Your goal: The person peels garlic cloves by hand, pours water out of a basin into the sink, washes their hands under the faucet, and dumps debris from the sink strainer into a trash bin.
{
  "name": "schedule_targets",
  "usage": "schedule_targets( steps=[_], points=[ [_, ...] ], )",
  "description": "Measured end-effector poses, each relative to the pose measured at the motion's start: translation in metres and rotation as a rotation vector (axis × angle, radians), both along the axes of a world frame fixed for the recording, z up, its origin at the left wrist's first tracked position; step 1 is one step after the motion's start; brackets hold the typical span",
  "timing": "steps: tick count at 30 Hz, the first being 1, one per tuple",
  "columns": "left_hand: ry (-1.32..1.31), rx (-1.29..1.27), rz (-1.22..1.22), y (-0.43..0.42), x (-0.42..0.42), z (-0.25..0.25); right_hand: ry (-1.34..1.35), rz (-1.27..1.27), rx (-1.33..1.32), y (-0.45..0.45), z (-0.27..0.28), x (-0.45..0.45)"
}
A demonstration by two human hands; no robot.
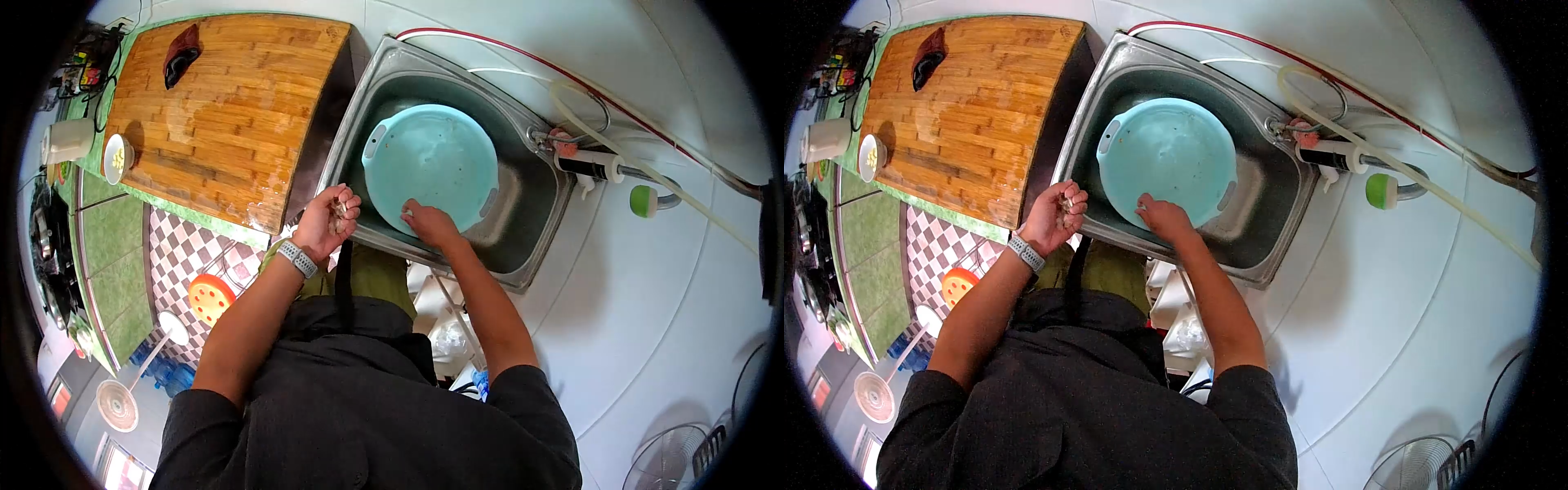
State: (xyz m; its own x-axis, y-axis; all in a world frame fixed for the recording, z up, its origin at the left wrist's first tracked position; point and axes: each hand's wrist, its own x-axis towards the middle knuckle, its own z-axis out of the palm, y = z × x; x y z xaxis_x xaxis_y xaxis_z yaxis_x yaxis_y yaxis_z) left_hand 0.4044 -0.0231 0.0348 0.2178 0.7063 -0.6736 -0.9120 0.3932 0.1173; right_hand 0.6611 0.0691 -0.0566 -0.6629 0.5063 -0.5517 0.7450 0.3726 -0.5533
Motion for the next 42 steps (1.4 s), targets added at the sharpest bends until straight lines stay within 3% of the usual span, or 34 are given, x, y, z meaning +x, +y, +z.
schedule_targets(
  steps=[3,7,10,12,14,15,17,18,23,26,28,31,34,37,42],
  points=[
    [-0.004,0.005,0.011,-0.003,-0.001,-0.003,-0.106,0.133,0.04,-0.009,-0.005,-0.01],
    [-0.031,0.008,0.024,-0.006,-0.003,-0.003,-0.08,0.129,0.106,-0.011,-0.011,0.0],
    [-0.043,0.01,0.03,-0.006,-0.004,-0.002,0.112,0.002,0.057,-0.001,-0.018,0.013],
    [-0.046,-0.005,0.031,-0.006,-0.005,0.001,0.309,-0.486,-0.003,0.014,-0.015,0.021],
    [-0.052,-0.015,0.028,-0.006,-0.005,0.0,0.337,-1.023,-0.385,0.033,0.008,0.029],
    [-0.042,-0.009,0.019,-0.006,-0.005,-0.002,0.334,-1.024,-0.382,0.04,0.021,0.035],
    [-0.029,0.004,0.007,-0.005,-0.003,-0.006,0.823,-1.409,-0.75,0.049,0.046,0.041],
    [-0.036,0.009,-0.01,-0.005,0.001,-0.008,0.829,-1.406,-0.748,0.052,0.057,0.039],
    [0.022,-0.071,-0.142,0.011,0.035,0.005,1.446,-1.367,-1.261,0.049,0.104,0.008],
    [0.1,-0.044,-0.25,0.028,0.059,0.017,1.569,-1.269,-1.343,0.041,0.128,-0.024],
    [0.131,0.028,-0.282,0.04,0.065,0.029,1.589,-1.243,-1.342,0.037,0.14,-0.041],
    [0.161,0.123,-0.348,0.054,0.065,0.049,1.454,-1.324,-1.03,0.034,0.155,-0.055],
    [0.244,0.217,-0.421,0.057,0.062,0.059,1.462,-1.315,-0.914,0.033,0.163,-0.061],
    [0.572,0.348,-0.468,0.059,0.069,0.069,1.406,-1.348,-0.751,0.03,0.173,-0.068],
    [0.823,0.468,-0.399,0.061,0.082,0.059,1.452,-1.351,-0.482,0.024,0.174,-0.078]
  ],
)
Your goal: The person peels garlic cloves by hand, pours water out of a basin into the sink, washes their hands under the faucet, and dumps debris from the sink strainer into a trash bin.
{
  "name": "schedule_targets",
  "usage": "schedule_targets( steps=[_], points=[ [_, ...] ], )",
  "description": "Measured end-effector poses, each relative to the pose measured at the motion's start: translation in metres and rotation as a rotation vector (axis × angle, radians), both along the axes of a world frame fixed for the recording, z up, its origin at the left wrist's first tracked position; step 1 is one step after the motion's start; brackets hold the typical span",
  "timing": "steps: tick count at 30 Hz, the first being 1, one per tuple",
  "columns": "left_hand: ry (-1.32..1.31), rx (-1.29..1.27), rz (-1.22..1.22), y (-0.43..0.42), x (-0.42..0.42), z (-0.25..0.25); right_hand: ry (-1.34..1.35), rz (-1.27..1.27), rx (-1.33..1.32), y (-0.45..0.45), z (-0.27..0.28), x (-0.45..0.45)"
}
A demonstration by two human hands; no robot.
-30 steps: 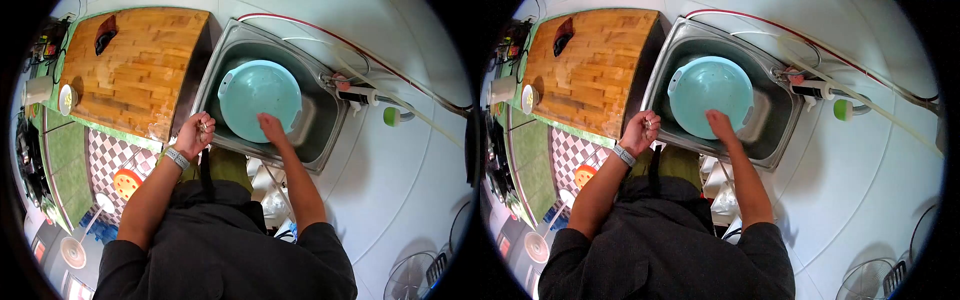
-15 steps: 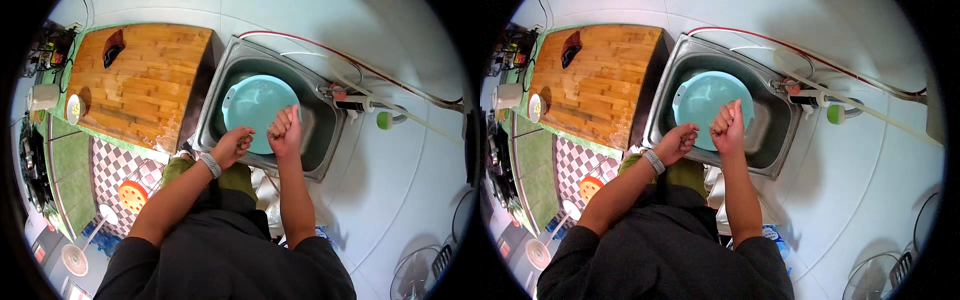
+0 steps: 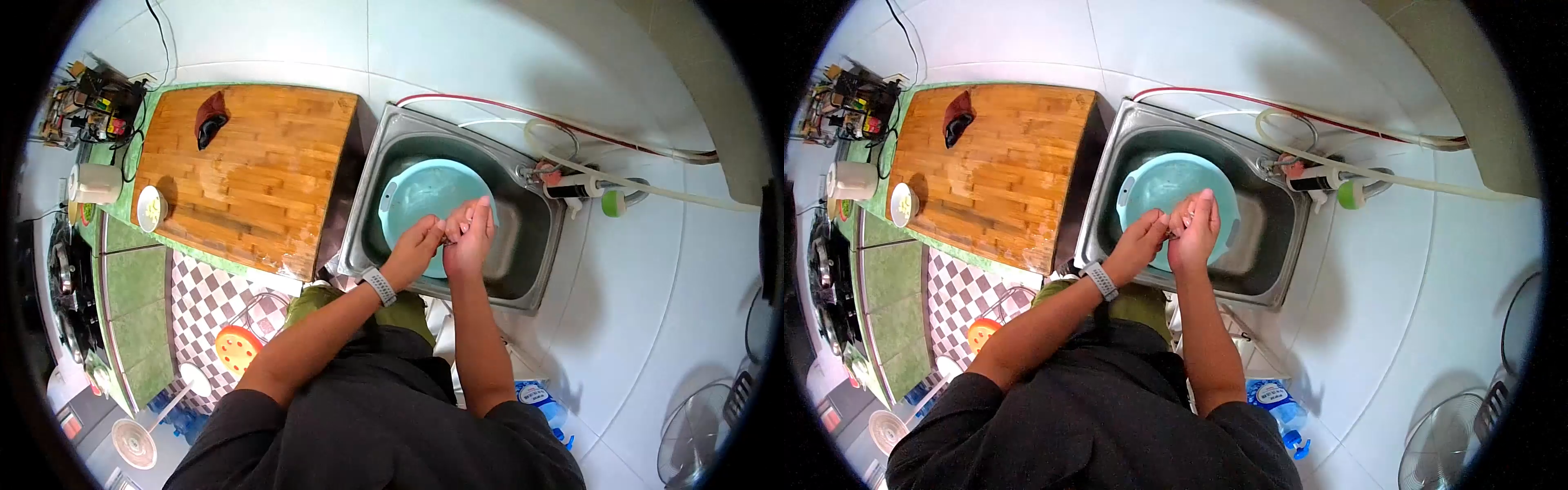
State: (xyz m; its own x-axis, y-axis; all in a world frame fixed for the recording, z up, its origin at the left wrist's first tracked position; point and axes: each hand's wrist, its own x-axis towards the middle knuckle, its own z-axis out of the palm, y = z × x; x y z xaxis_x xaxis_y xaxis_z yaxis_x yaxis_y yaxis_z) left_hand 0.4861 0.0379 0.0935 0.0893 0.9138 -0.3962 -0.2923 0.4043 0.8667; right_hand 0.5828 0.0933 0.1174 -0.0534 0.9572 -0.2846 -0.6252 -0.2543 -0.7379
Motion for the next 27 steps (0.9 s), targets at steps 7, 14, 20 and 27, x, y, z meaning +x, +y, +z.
schedule_targets(
  steps=[7,14,20,27],
  points=[
    [0.365,0.394,0.057,0.011,0.008,0.026,0.229,-0.214,0.055,0.003,0.002,-0.003],
    [0.669,0.599,-0.158,0.015,-0.004,0.034,0.295,-0.203,-0.079,-0.01,-0.053,0.013],
    [1.03,0.586,-0.354,0.008,0.002,0.026,0.619,-0.001,-0.149,-0.018,-0.078,0.032],
    [1.213,0.715,-0.44,0.005,0.002,0.035,1.006,0.001,-0.232,0.0,-0.116,0.042]
  ],
)
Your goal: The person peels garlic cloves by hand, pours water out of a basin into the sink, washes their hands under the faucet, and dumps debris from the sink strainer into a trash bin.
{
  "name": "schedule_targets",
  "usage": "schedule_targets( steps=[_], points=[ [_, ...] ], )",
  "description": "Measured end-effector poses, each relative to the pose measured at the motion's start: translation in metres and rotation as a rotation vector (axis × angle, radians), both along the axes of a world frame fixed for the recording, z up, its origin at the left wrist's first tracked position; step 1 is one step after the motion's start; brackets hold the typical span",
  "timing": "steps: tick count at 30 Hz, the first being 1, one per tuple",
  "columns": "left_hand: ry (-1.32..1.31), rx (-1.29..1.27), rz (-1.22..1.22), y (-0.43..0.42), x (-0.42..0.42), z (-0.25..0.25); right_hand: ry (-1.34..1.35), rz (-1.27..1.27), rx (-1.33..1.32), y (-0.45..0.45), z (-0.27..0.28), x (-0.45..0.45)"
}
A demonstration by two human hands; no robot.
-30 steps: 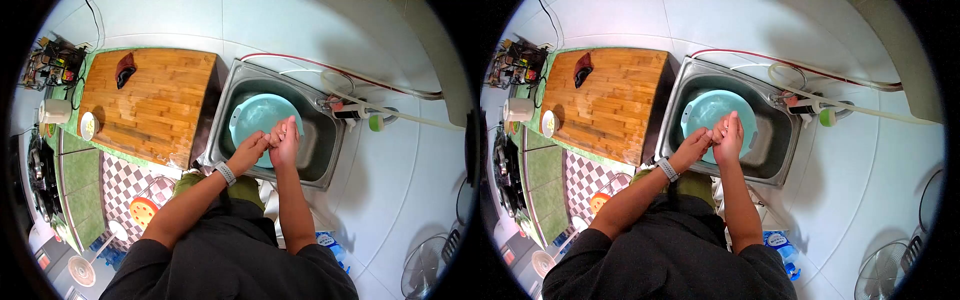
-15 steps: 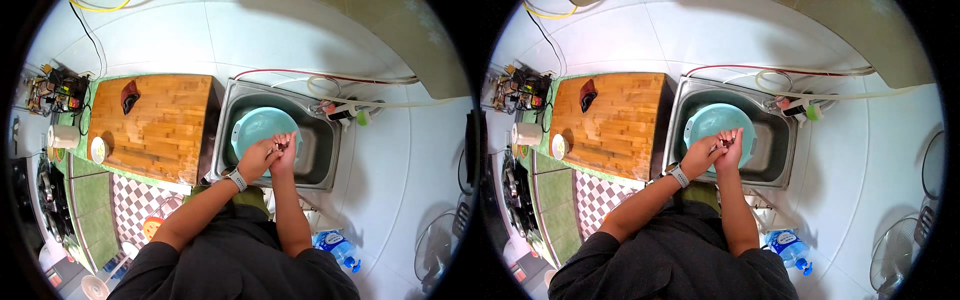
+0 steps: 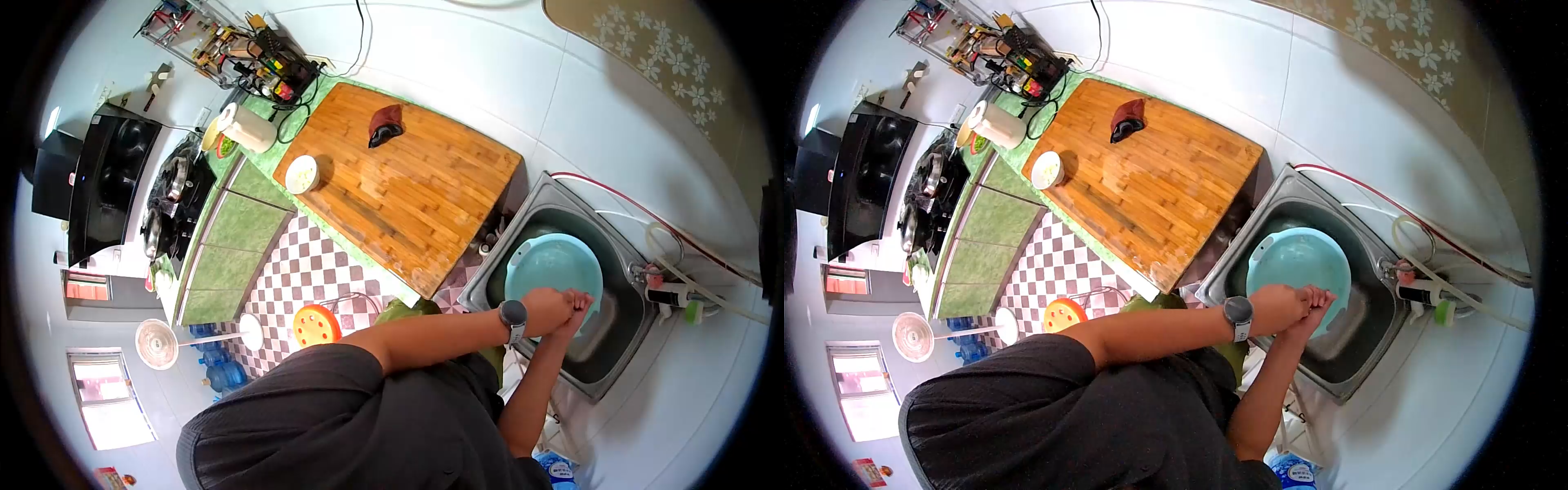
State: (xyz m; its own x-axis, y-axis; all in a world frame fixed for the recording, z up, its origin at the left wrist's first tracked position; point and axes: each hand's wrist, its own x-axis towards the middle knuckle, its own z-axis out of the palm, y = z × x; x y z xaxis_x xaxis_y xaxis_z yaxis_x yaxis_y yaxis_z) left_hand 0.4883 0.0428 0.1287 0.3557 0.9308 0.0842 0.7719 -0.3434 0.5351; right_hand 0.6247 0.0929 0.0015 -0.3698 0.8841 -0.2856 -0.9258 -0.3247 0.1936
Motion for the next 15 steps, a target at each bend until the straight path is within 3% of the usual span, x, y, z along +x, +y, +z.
schedule_targets(
  steps=[2,6,8,10,11,12,13,15],
  points=[
    [0.076,-0.01,-0.001,0.002,0.001,0.005,0.02,0.052,0.083,0.005,-0.01,0.005],
    [0.039,0.029,-0.048,0.006,-0.004,0.011,-0.215,-0.072,-0.016,0.002,0.006,-0.002],
    [-0.167,0.045,0.042,0.009,-0.004,0.012,-0.321,-0.129,-0.046,0.0,0.015,-0.008],
    [-0.168,0.041,-0.066,0.016,-0.016,0.003,-0.467,-0.111,0.017,-0.008,0.029,-0.015],
    [-0.223,-0.01,-0.013,0.017,-0.016,-0.003,-0.36,-0.157,-0.106,-0.014,0.071,-0.031],
    [-0.188,-0.117,0.107,0.015,-0.016,0.002,-0.438,-0.181,-0.057,-0.015,0.072,-0.034],
    [-0.335,0.002,0.04,0.017,-0.022,-0.012,-0.516,-0.206,-0.011,-0.015,0.072,-0.037],
    [-0.464,-0.184,0.135,0.013,-0.026,0.007,-0.407,-0.256,0.067,-0.02,0.076,-0.038]
  ],
)
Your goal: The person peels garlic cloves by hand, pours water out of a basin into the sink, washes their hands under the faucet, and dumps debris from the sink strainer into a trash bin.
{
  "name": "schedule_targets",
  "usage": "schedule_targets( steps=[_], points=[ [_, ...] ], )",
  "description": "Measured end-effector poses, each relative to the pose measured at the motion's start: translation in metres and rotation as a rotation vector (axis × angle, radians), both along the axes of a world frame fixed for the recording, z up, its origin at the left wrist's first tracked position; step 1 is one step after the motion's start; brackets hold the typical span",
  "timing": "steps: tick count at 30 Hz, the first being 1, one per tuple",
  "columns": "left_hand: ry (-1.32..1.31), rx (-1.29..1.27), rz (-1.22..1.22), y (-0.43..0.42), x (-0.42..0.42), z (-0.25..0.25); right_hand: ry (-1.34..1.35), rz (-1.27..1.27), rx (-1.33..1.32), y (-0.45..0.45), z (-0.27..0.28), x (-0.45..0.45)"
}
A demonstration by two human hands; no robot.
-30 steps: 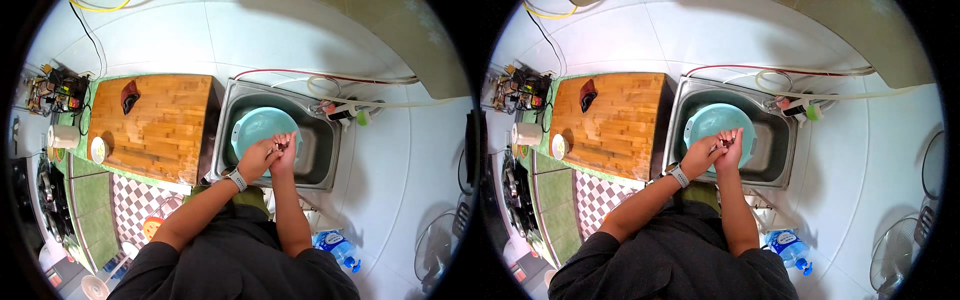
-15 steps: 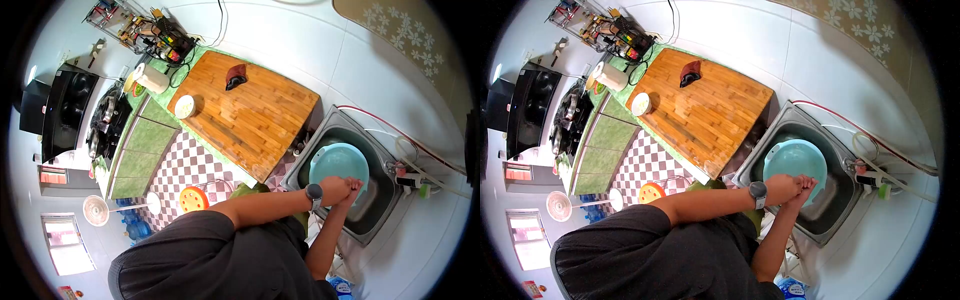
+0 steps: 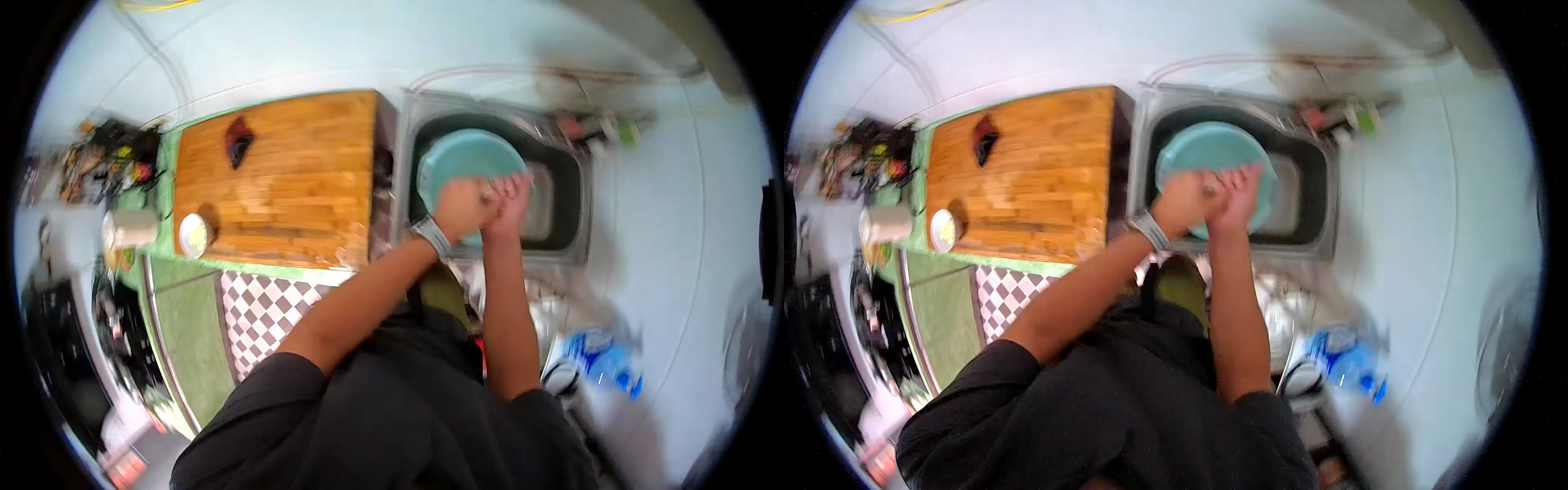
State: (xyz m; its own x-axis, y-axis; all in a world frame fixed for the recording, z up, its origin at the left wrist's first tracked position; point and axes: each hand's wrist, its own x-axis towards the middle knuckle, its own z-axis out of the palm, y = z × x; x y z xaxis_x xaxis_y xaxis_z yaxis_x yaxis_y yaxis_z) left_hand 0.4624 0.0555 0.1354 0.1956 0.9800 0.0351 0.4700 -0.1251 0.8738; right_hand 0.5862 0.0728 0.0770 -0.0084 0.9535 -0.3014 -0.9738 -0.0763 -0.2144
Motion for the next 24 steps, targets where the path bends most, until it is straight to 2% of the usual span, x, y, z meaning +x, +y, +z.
schedule_targets(
  steps=[2,3,4,6,8,10,11,12,13,14,15,16,17,18,20,21,23,24],
  points=[
    [-0.076,0.052,0.003,0.001,-0.003,-0.002,-0.113,-0.082,-0.109,-0.01,0.023,-0.006],
    [-0.1,0.008,-0.041,0.005,-0.009,-0.005,-0.211,-0.153,-0.21,-0.004,0.038,-0.018],
    [-0.118,-0.041,-0.085,0.004,-0.011,-0.003,-0.244,-0.165,-0.191,-0.004,0.049,-0.017],
    [-0.409,-0.406,-0.132,0.001,-0.015,-0.01,-0.342,-0.174,-0.141,-0.022,0.07,-0.015],
    [-0.968,-0.859,-0.12,-0.013,-0.026,0.018,-0.321,-0.245,-0.134,-0.031,0.078,-0.009],
    [-1.117,-0.966,-0.143,-0.022,-0.035,0.022,-0.385,-0.118,0.072,-0.043,0.084,-0.009],
    [-1.169,-1.049,-0.073,-0.026,-0.034,0.023,-0.397,-0.154,0.053,-0.051,0.09,-0.018],
    [-1.311,-1.111,-0.209,-0.025,-0.036,0.01,-0.664,-0.195,-0.054,-0.056,0.099,-0.03],
    [-1.374,-1.159,-0.232,-0.028,-0.033,0.003,-0.927,-0.229,-0.168,-0.062,0.108,-0.038],
    [-1.437,-1.2,-0.253,-0.031,-0.029,0.002,-0.93,-0.259,-0.178,-0.07,0.114,-0.043],
    [-1.426,-1.21,-0.279,-0.036,-0.025,0.009,-1.252,-0.313,-0.076,-0.077,0.122,-0.049],
    [-1.404,-1.198,-0.179,-0.045,-0.023,0.016,-1.572,-0.362,0.033,-0.086,0.132,-0.053],
    [-1.383,-1.179,-0.077,-0.052,-0.021,0.025,-1.812,-0.273,-0.035,-0.097,0.149,-0.056],
    [-1.379,-1.168,-0.101,-0.059,-0.019,0.031,-1.815,-0.298,-0.028,-0.102,0.149,-0.058],
    [-1.503,-1.096,-0.21,-0.068,-0.016,0.04,-2.041,-0.554,0.293,-0.102,0.137,-0.06],
    [-1.504,-1.063,-0.246,-0.065,-0.014,0.031,-2.044,-0.595,0.322,-0.103,0.137,-0.057],
    [-1.472,-1.062,-0.256,-0.059,-0.01,0.005,-2.07,-0.472,0.296,-0.112,0.14,-0.053],
    [-1.475,-1.035,-0.284,-0.06,-0.005,0.01,-2.075,-0.503,0.321,-0.114,0.142,-0.05]
  ],
)
